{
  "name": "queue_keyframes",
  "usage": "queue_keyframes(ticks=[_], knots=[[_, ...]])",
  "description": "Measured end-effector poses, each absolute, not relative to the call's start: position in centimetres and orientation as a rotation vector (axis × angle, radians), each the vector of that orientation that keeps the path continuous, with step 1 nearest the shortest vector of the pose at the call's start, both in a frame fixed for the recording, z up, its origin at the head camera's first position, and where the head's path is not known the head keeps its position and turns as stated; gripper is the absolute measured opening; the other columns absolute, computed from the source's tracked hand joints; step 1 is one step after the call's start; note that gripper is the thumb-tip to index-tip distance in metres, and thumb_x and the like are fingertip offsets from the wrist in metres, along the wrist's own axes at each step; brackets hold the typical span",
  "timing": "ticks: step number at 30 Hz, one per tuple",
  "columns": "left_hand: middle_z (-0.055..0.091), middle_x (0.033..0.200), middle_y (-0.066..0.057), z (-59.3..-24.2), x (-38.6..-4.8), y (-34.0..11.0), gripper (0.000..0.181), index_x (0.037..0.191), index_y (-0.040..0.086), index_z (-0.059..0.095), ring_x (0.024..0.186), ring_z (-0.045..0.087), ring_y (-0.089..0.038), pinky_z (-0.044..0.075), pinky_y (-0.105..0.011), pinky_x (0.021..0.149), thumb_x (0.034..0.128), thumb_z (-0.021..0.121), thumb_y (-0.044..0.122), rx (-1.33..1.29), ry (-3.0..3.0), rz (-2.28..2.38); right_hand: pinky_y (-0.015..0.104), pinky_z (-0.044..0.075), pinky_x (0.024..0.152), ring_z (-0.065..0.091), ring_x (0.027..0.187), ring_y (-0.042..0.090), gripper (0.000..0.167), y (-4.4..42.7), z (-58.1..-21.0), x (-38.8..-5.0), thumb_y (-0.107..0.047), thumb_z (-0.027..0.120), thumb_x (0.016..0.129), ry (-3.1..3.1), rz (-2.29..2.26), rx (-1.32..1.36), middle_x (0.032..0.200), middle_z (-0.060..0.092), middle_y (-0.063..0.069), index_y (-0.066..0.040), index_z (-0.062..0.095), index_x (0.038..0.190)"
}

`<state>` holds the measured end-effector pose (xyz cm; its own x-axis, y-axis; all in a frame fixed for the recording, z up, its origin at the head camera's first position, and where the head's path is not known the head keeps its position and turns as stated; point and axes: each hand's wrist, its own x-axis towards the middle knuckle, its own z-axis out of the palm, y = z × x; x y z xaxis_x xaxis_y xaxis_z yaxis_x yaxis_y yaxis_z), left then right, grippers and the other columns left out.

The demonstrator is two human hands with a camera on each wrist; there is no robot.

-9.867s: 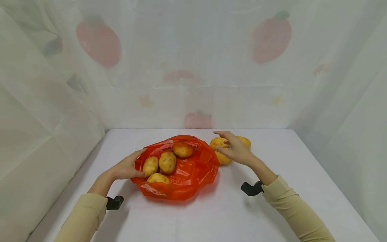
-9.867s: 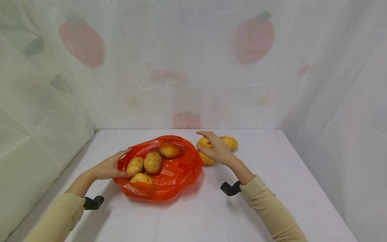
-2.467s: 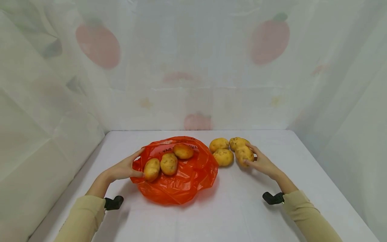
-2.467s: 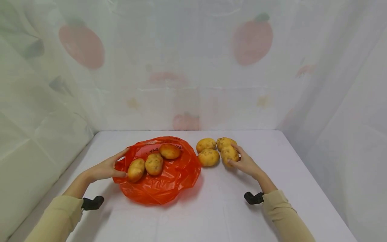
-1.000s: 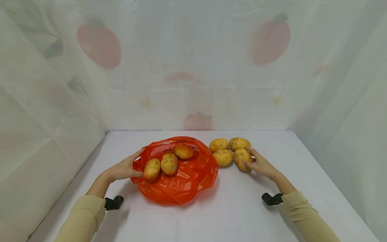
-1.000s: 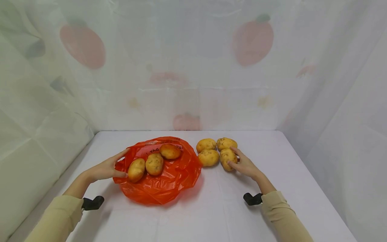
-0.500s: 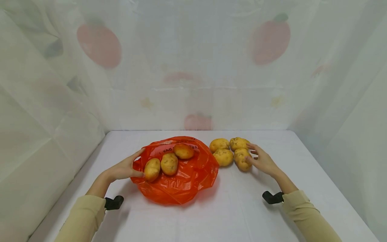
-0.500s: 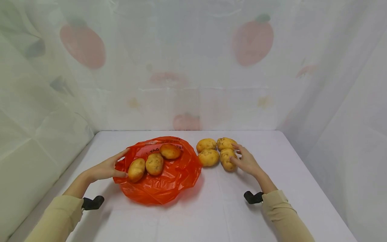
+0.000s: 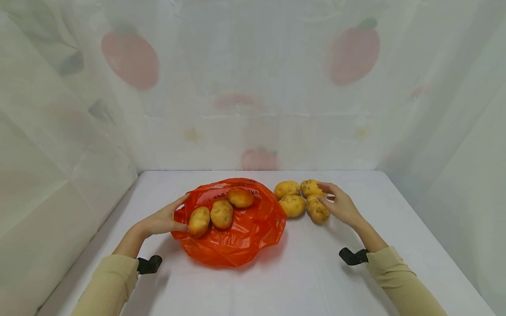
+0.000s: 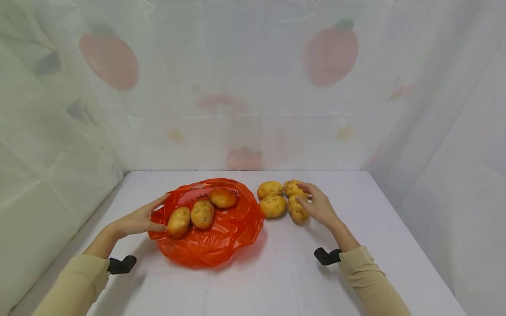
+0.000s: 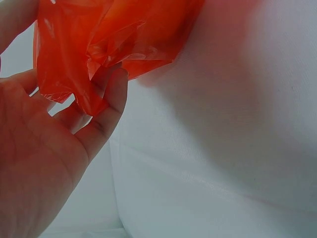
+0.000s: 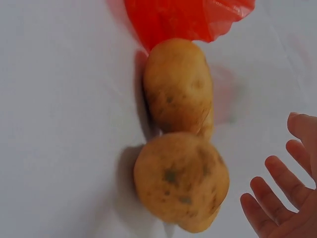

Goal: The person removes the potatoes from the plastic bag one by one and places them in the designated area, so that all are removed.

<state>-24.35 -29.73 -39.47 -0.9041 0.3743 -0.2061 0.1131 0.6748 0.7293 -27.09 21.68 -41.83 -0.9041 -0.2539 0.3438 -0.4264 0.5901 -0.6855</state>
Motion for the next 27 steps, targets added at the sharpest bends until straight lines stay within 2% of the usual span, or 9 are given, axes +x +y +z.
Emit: queue_keyframes(ticks=[7,14,18,23,27], knots=[[0.015,0.151,-0.018,-39.6,-24.4,-29.7,0.099,0.149,0.017,0.007,0.135,0.017,-0.041,0.025,-0.064,0.102,0.0751,0.073,0.024,0.369,2.551,1.071,0.05,0.045,0.092,0.051,0.115,0.036,0.043,19.8,-40.5,-26.5,-0.012,0.06,0.089,-2.561,1.298,0.645,0.127,0.052,0.019,0.0,0.047,0.128],[0.015,0.151,-0.018,-39.5,-24.4,-29.7,0.099,0.149,0.016,0.007,0.135,0.017,-0.041,0.025,-0.064,0.102,0.0751,0.072,0.024,0.363,2.549,1.069,0.053,0.044,0.092,0.053,0.111,0.04,0.039,16.7,-36.5,-24.0,-0.003,0.059,0.088,-2.561,1.363,0.713,0.123,0.053,0.024,0.006,0.049,0.124],[0.016,0.151,-0.018,-39.4,-24.4,-29.6,0.1,0.149,0.017,0.007,0.135,0.017,-0.041,0.024,-0.064,0.102,0.0746,0.073,0.023,0.357,2.541,1.074,0.048,0.049,0.086,0.056,0.105,0.038,0.036,15.2,-34.8,-23.1,0.0,0.059,0.087,-2.549,1.325,0.772,0.12,0.056,0.024,0.008,0.051,0.121],[0.017,0.151,-0.018,-39.2,-24.4,-29.6,0.1,0.149,0.017,0.007,0.135,0.017,-0.04,0.026,-0.063,0.102,0.0744,0.073,0.023,0.351,2.542,1.071,0.043,0.051,0.086,0.058,0.105,0.033,0.035,13.6,-33.9,-22.5,-0.001,0.06,0.086,-2.515,1.325,0.877,0.118,0.057,0.021,0.005,0.053,0.12],[0.017,0.151,-0.018,-39.2,-24.3,-29.5,0.1,0.149,0.017,0.007,0.134,0.018,-0.041,0.026,-0.063,0.101,0.0746,0.073,0.023,0.344,2.542,1.066,0.044,0.049,0.088,0.058,0.105,0.031,0.036,12.3,-33.2,-22.0,-0.001,0.06,0.086,-2.505,1.373,0.966,0.119,0.058,0.017,0.004,0.053,0.12]])
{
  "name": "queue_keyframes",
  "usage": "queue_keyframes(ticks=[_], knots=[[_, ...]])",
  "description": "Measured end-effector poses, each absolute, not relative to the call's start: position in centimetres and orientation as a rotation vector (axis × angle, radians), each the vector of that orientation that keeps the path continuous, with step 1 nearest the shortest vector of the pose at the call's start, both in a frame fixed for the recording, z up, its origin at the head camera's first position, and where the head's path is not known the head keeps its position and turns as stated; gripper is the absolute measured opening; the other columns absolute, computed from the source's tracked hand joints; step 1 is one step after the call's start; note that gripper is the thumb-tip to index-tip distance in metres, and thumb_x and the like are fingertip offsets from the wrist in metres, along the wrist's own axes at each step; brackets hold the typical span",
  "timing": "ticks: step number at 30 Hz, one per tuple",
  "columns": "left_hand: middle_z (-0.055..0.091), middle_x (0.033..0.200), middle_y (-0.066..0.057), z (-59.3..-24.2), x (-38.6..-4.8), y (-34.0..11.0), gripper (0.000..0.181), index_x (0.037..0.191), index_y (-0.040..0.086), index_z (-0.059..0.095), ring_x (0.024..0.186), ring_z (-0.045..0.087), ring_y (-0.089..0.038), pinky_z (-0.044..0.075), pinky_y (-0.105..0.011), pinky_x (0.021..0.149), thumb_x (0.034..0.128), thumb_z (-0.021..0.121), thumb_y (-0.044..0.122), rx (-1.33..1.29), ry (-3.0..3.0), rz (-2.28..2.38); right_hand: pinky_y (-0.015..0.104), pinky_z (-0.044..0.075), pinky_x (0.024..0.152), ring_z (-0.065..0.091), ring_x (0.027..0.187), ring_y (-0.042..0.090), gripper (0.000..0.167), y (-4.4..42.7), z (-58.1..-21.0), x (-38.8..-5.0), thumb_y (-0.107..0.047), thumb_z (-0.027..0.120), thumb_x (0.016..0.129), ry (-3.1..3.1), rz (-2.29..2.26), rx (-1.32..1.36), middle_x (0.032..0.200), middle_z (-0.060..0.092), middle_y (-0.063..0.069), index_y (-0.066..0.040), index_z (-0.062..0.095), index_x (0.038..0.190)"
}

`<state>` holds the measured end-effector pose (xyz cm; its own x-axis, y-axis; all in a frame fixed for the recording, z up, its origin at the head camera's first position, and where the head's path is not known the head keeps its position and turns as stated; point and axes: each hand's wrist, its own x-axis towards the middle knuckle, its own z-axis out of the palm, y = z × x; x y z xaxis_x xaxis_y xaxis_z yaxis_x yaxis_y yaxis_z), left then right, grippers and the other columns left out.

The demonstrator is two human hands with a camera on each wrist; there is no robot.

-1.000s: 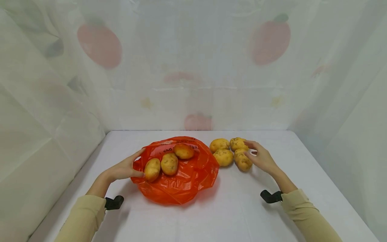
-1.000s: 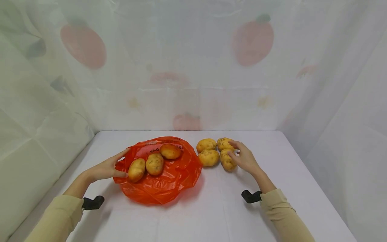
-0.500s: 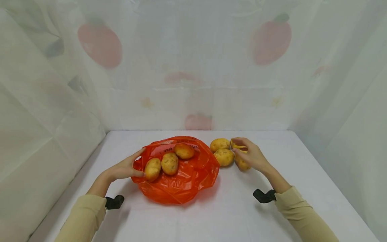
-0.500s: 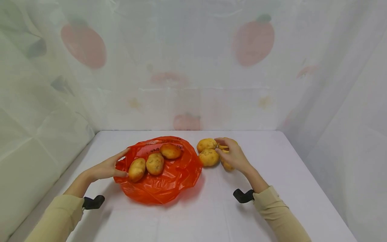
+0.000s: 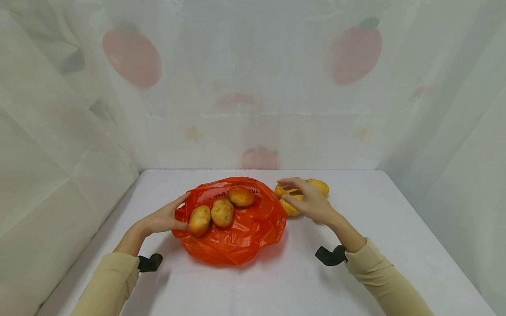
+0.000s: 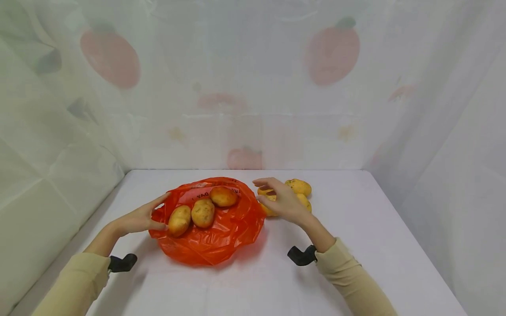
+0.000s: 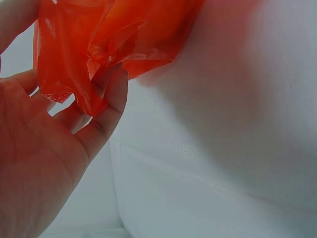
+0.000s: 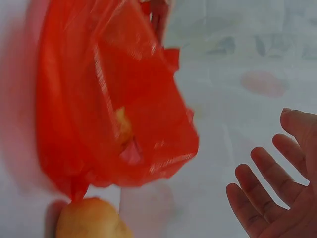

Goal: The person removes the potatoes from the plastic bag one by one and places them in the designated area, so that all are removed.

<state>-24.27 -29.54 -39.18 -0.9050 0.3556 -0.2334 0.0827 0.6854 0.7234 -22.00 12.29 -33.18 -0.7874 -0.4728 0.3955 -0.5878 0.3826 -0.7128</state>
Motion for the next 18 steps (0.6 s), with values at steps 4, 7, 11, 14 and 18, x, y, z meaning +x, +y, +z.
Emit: queue_keyframes(ticks=[4,7,11,14,18], knots=[[0.017,0.15,-0.018,-39.1,-24.2,-29.5,0.1,0.149,0.017,0.007,0.134,0.018,-0.04,0.027,-0.063,0.101,0.0745,0.073,0.023,0.345,2.547,1.062,0.045,0.049,0.088,0.058,0.105,0.034,0.035,10.9,-32.5,-21.6,-0.001,0.06,0.086,-2.503,1.393,1.07,0.119,0.057,0.017,0.003,0.052,0.121],[0.017,0.151,-0.018,-39.2,-24.3,-29.5,0.1,0.149,0.017,0.007,0.134,0.018,-0.04,0.026,-0.063,0.102,0.0746,0.073,0.023,0.354,2.548,1.063,0.046,0.049,0.088,0.057,0.105,0.034,0.035,9.9,-31.9,-21.3,-0.001,0.06,0.086,-2.509,1.387,1.141,0.119,0.057,0.018,0.002,0.052,0.121],[0.016,0.151,-0.018,-39.2,-24.3,-29.5,0.1,0.149,0.017,0.006,0.135,0.017,-0.041,0.023,-0.064,0.103,0.0748,0.073,0.023,0.358,2.545,1.066,0.046,0.048,0.089,0.057,0.107,0.027,0.036,8.7,-31.6,-21.5,-0.005,0.06,0.087,-2.532,1.333,1.215,0.12,0.058,0.012,-0.002,0.053,0.123],[0.016,0.151,-0.018,-39.2,-24.2,-29.5,0.1,0.149,0.017,0.006,0.135,0.015,-0.041,0.022,-0.064,0.103,0.0747,0.073,0.024,0.357,2.548,1.061,0.039,0.048,0.091,0.056,0.108,0.019,0.038,8.0,-32.6,-22.6,-0.013,0.061,0.089,-2.544,1.274,1.265,0.122,0.057,0.005,-0.01,0.052,0.125],[0.016,0.151,-0.018,-39.2,-24.2,-29.6,0.101,0.149,0.018,0.007,0.135,0.015,-0.041,0.021,-0.065,0.103,0.0744,0.074,0.025,0.357,2.552,1.058,0.031,0.048,0.092,0.055,0.109,0.013,0.039,6.9,-33.5,-23.8,-0.02,0.061,0.089,-2.563,1.212,1.298,0.123,0.055,-0.001,-0.015,0.051,0.126]])
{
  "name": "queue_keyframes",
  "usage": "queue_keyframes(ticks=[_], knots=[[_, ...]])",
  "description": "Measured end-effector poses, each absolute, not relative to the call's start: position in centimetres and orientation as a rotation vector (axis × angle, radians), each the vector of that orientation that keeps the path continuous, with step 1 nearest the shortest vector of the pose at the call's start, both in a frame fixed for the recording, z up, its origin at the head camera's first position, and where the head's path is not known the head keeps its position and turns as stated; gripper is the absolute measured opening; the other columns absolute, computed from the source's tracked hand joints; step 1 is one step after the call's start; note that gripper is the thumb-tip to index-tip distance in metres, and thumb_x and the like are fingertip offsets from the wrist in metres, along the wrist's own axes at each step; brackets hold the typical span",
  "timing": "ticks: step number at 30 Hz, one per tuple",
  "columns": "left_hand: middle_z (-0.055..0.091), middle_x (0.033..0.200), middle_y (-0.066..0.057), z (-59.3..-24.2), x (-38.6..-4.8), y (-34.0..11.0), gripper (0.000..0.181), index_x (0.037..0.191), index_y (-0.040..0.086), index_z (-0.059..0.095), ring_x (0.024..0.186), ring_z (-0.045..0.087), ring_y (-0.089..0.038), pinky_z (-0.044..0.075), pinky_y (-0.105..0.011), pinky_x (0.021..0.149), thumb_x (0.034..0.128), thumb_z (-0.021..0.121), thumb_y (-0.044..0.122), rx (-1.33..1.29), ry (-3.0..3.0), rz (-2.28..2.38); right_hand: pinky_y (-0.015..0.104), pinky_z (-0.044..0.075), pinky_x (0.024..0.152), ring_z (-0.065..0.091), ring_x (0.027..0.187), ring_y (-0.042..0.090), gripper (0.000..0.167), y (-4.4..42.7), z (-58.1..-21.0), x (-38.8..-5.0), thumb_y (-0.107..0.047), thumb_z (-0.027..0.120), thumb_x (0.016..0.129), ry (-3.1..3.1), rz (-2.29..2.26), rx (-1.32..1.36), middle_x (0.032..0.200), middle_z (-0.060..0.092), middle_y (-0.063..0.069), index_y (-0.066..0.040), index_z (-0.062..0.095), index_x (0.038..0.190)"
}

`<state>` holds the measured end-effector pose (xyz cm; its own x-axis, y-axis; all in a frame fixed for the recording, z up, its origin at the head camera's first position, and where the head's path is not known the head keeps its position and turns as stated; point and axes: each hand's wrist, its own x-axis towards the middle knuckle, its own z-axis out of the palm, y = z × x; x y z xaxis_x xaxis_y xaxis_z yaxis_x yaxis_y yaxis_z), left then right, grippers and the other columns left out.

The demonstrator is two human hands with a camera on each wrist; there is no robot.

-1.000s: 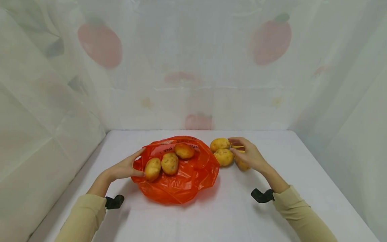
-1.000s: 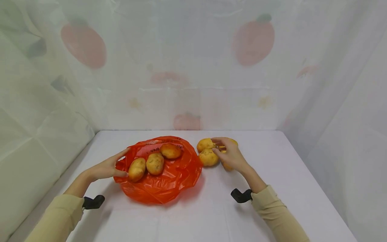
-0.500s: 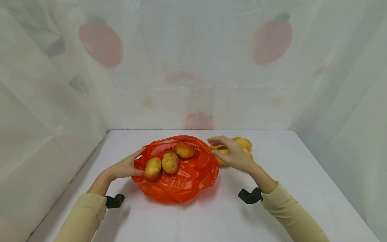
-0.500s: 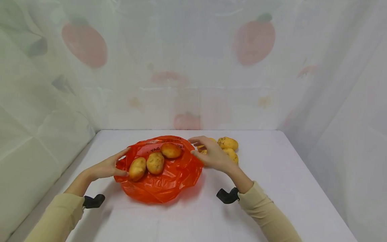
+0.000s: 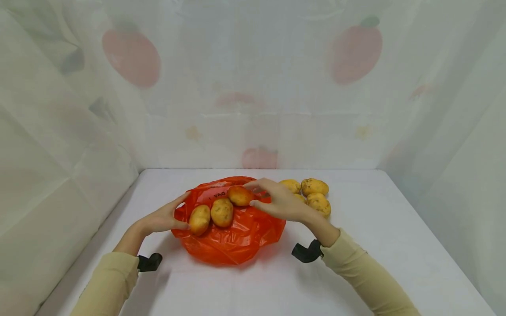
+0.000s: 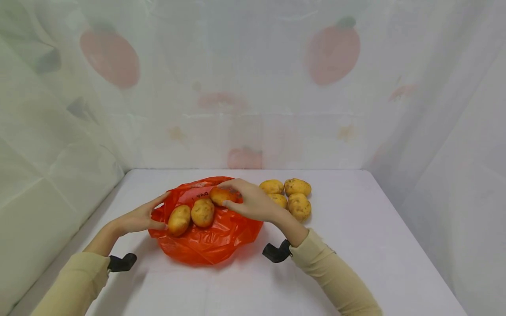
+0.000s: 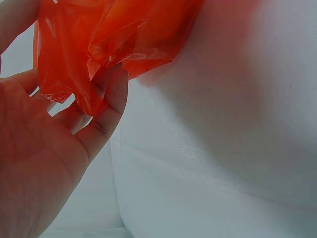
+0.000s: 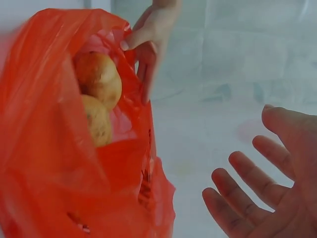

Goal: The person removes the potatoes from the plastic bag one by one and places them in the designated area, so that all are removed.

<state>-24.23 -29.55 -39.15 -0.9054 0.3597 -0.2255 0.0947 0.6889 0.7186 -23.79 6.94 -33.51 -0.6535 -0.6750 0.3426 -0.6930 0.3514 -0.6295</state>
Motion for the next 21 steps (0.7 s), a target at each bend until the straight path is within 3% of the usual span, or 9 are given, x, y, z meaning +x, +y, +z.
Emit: queue_keyframes(ticks=[9,21], knots=[[0.016,0.151,-0.018,-39.3,-24.3,-29.7,0.101,0.15,0.018,0.007,0.135,0.017,-0.04,0.022,-0.064,0.103,0.0743,0.073,0.024,0.36,2.551,1.063,0.036,0.047,0.093,0.053,0.113,0.013,0.042,4.2,-33.2,-24.6,-0.023,0.061,0.089,-2.665,1.212,1.291,0.127,0.053,-0.004,-0.019,0.05,0.129],[0.016,0.151,-0.018,-39.2,-24.2,-29.5,0.1,0.149,0.016,0.007,0.135,0.016,-0.041,0.023,-0.064,0.103,0.0745,0.073,0.024,0.358,2.552,1.049,0.034,0.043,0.098,0.052,0.116,0.012,0.046,1.0,-34.7,-27.1,-0.033,0.058,0.09,-2.796,1.246,1.23,0.133,0.05,-0.001,-0.021,0.046,0.133]])
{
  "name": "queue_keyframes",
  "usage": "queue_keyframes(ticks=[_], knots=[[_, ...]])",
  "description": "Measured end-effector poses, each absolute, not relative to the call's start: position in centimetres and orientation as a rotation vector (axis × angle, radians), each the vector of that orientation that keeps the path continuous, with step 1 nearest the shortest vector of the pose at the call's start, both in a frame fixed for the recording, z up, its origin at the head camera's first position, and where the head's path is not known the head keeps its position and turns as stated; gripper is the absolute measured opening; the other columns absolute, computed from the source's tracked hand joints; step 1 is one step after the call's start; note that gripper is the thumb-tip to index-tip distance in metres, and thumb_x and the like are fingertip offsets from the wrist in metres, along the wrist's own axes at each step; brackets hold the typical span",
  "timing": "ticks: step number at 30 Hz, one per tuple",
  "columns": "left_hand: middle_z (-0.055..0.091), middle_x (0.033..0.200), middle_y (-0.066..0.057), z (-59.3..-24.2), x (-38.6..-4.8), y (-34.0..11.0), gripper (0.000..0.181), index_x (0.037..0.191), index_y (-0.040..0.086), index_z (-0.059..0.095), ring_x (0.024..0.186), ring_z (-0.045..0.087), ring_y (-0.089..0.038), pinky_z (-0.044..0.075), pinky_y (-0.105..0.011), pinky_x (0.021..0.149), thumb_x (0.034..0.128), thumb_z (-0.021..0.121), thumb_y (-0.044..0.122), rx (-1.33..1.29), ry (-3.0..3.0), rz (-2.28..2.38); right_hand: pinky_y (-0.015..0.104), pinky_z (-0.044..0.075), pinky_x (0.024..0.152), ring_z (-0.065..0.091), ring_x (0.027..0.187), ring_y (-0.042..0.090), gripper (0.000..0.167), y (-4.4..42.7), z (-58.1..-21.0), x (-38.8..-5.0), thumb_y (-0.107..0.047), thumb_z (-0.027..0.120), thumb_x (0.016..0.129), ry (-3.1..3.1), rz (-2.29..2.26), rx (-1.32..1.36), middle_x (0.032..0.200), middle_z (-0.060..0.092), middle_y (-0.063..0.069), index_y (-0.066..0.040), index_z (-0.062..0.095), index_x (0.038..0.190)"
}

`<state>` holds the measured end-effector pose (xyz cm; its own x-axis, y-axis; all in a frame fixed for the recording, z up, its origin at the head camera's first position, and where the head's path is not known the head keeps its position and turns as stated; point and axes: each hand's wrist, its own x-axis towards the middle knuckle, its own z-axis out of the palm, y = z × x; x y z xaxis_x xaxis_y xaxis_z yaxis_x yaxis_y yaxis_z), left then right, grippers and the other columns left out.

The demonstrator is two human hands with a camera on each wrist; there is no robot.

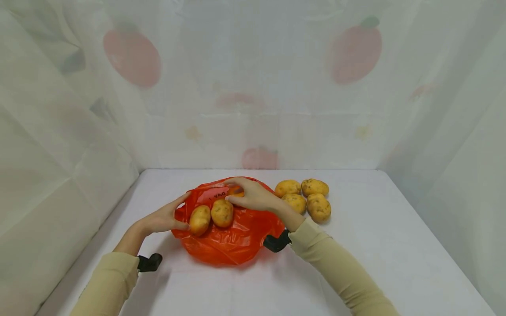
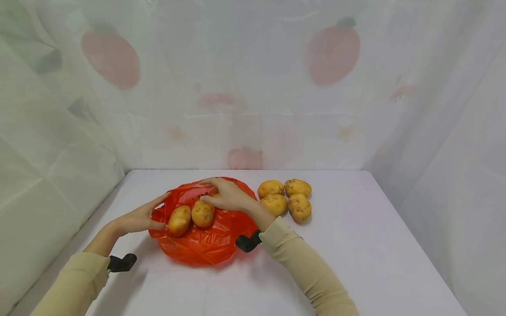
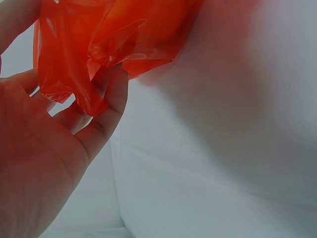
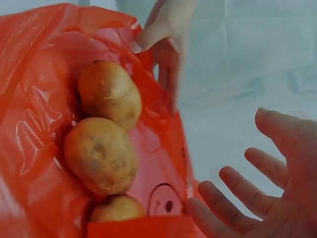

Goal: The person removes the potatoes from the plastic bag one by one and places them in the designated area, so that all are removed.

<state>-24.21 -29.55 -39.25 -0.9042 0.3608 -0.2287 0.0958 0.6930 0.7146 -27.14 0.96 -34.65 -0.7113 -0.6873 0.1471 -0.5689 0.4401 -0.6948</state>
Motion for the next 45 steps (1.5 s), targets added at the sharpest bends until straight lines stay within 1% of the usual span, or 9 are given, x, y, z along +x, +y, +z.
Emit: queue_keyframes(ticks=[4,9,16,22,26,31,37,40,45], knots=[[0.016,0.151,-0.018,-39.2,-24.2,-29.5,0.101,0.149,0.016,0.007,0.135,0.016,-0.041,0.023,-0.064,0.103,0.0742,0.073,0.024,0.361,2.55,1.054,0.037,0.041,0.1,0.05,0.118,0.013,0.05,0.1,-35.5,-27.9,-0.035,0.056,0.09,2.522,-1.138,-1.073,0.134,0.049,-0.002,-0.019,0.044,0.136],[0.016,0.151,-0.017,-39.1,-24.1,-29.5,0.101,0.149,0.017,0.007,0.135,0.016,-0.04,0.023,-0.064,0.102,0.0738,0.074,0.025,0.356,2.552,1.048,0.036,0.04,0.1,0.048,0.12,0.016,0.051,-0.6,-36.7,-28.8,-0.036,0.055,0.09,2.548,-1.133,-1.053,0.134,0.051,0.001,-0.018,0.044,0.137],[0.017,0.151,-0.017,-39.2,-24.3,-29.4,0.102,0.149,0.02,0.007,0.134,0.019,-0.041,0.029,-0.063,0.1,0.0736,0.074,0.026,0.345,2.548,1.038,0.038,0.04,0.1,0.048,0.12,0.021,0.054,-0.9,-37.6,-29.6,-0.035,0.055,0.091,2.53,-1.114,-1.028,0.137,0.047,0.007,-0.014,0.041,0.138],[0.016,0.151,-0.017,-39.3,-24.3,-29.3,0.101,0.149,0.019,0.007,0.134,0.02,-0.04,0.031,-0.062,0.1,0.0738,0.074,0.027,0.344,2.544,1.04,0.041,0.037,0.103,0.044,0.124,0.026,0.055,-1.4,-38.7,-30.2,-0.038,0.056,0.09,2.556,-1.054,-0.97,0.137,0.047,0.005,-0.016,0.042,0.138],[0.015,0.151,-0.017,-39.2,-24.3,-29.2,0.102,0.149,0.019,0.006,0.134,0.019,-0.04,0.03,-0.061,0.101,0.0742,0.074,0.027,0.339,2.537,1.042,0.039,0.038,0.102,0.046,0.122,0.024,0.054,-1.9,-39.5,-30.3,-0.038,0.057,0.09,2.571,-0.981,-0.978,0.136,0.048,0.005,-0.017,0.042,0.138],[0.016,0.151,-0.018,-38.9,-24.2,-29.1,0.102,0.149,0.018,0.006,0.133,0.019,-0.041,0.03,-0.062,0.1,0.074,0.074,0.026,0.335,2.539,1.035,0.031,0.042,0.095,0.052,0.109,0.02,0.055,-2.4,-40.1,-30.0,-0.033,0.06,0.089,2.567,-0.933,-1.032,0.132,0.052,0.007,-0.017,0.042,0.138],[0.016,0.15,-0.018,-38.9,-24.2,-29.2,0.102,0.149,0.018,0.006,0.132,0.022,-0.041,0.033,-0.06,0.099,0.0738,0.074,0.026,0.325,2.534,1.035,0.033,0.038,0.103,0.046,0.123,0.02,0.057,-2.8,-40.9,-29.8,-0.035,0.06,0.088,2.588,-0.867,-1.044,0.134,0.05,0.006,-0.011,0.043,0.137],[0.016,0.15,-0.018,-39.0,-24.3,-29.2,0.102,0.149,0.018,0.006,0.132,0.022,-0.041,0.034,-0.059,0.099,0.0738,0.074,0.026,0.323,2.531,1.04,0.034,0.037,0.103,0.044,0.124,0.02,0.057,-3.0,-41.3,-29.8,-0.035,0.06,0.088,2.61,-0.839,-1.034,0.134,0.05,0.006,-0.01,0.044,0.136],[0.016,0.151,-0.018,-39.0,-24.2,-29.2,0.102,0.149,0.018,0.006,0.133,0.02,-0.041,0.031,-0.061,0.1,0.0738,0.074,0.026,0.327,2.533,1.04,0.029,0.042,0.095,0.048,0.11,0.017,0.057,-3.4,-41.9,-29.6,-0.035,0.062,0.086,2.644,-0.774,-1.018,0.125,0.052,0.006,-0.014,0.045,0.136]])
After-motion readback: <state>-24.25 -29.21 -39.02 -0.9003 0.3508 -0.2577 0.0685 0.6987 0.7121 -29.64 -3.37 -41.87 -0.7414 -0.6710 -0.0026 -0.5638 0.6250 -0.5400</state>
